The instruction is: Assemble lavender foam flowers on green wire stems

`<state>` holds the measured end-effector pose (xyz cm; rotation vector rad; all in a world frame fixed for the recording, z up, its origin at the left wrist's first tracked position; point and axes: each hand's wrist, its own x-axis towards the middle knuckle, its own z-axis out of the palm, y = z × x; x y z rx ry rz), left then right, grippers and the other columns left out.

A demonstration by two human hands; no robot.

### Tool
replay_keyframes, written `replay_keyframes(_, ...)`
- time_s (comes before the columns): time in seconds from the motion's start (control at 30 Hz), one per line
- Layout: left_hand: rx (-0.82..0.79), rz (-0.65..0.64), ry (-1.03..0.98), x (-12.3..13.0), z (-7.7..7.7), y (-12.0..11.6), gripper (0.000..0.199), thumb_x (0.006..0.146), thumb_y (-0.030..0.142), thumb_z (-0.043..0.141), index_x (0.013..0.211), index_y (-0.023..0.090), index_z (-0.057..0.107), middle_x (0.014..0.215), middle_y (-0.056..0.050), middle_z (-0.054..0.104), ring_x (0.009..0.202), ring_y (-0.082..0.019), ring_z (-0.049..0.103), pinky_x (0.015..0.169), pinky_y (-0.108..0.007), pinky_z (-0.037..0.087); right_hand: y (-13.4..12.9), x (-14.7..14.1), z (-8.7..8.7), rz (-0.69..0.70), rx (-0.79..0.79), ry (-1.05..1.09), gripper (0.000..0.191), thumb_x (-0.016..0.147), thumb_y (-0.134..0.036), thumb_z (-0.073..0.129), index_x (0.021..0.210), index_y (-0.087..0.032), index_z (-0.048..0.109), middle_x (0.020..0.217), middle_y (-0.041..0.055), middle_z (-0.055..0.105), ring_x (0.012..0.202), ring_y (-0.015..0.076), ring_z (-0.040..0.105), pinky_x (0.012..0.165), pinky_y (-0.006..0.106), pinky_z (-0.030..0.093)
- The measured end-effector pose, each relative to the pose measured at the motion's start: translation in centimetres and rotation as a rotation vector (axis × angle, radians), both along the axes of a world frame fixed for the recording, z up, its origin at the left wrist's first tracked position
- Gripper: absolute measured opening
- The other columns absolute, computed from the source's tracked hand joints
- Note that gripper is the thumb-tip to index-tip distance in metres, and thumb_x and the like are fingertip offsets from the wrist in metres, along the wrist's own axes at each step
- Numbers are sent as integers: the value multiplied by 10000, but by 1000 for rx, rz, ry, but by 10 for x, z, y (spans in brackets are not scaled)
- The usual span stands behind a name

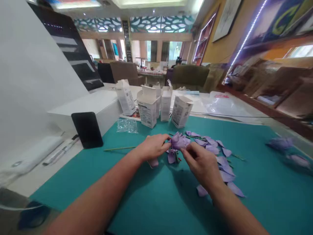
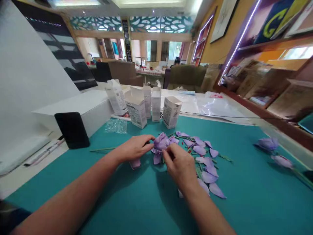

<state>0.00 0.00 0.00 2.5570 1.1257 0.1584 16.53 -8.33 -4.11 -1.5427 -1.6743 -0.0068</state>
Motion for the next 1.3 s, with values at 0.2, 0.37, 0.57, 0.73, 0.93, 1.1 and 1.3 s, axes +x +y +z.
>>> replay_keyframes(0.2,9,0,4,-2,-1,0,349,851,301,430,1175,226,534,1070,-37,677,949,-215,616,758,-285,443,-1,14,3,39,-8,86,258,840,-386,536,653,-213,499,489,-65,424,437,99,397,421,210,306)
replay_keyframes(0.37,28,11,-52,-2,-6,3,322,835,311,457,1131,233,558,1010,-27,685,911,-210,620,707,-269,437,-1,12,5,45,20,25,241,839,-360,545,653,-213,495,492,-60,466,434,97,422,434,203,322)
replay_keyframes(0.57,25,23,-68,-2,-7,3,300,792,310,510,1077,232,562,939,-14,683,854,-202,622,666,-259,430,-4,3,5,-26,63,-82,264,844,-346,520,621,-210,487,511,-37,518,433,104,436,453,219,307)
replay_keyframes(0.73,40,44,-47,-1,-6,0,273,775,316,516,1036,243,551,938,-8,675,856,-209,620,654,-269,418,-3,0,1,2,101,-161,227,848,-316,527,649,-207,512,568,-22,573,481,113,495,489,220,336)
replay_keyframes(0.93,55,50,-41,1,-9,0,268,776,317,512,1034,252,546,940,-5,674,864,-214,620,660,-277,415,-2,0,-4,-14,131,-258,217,858,-307,520,665,-207,513,582,-16,580,507,123,521,505,232,330)
replay_keyframes(1.1,86,20,-13,1,-12,1,253,807,334,492,1040,248,536,1000,-15,665,915,-214,611,708,-288,426,-2,-1,-5,-28,147,-307,226,867,-306,515,665,-207,499,574,-18,569,510,127,516,506,237,318)
replay_keyframes(1.3,116,3,14,1,-14,1,207,810,308,492,999,232,531,986,-30,653,918,-235,605,722,-314,425,0,-1,-8,-25,128,-307,225,874,-299,511,669,-207,492,585,-18,572,518,124,517,518,237,318)
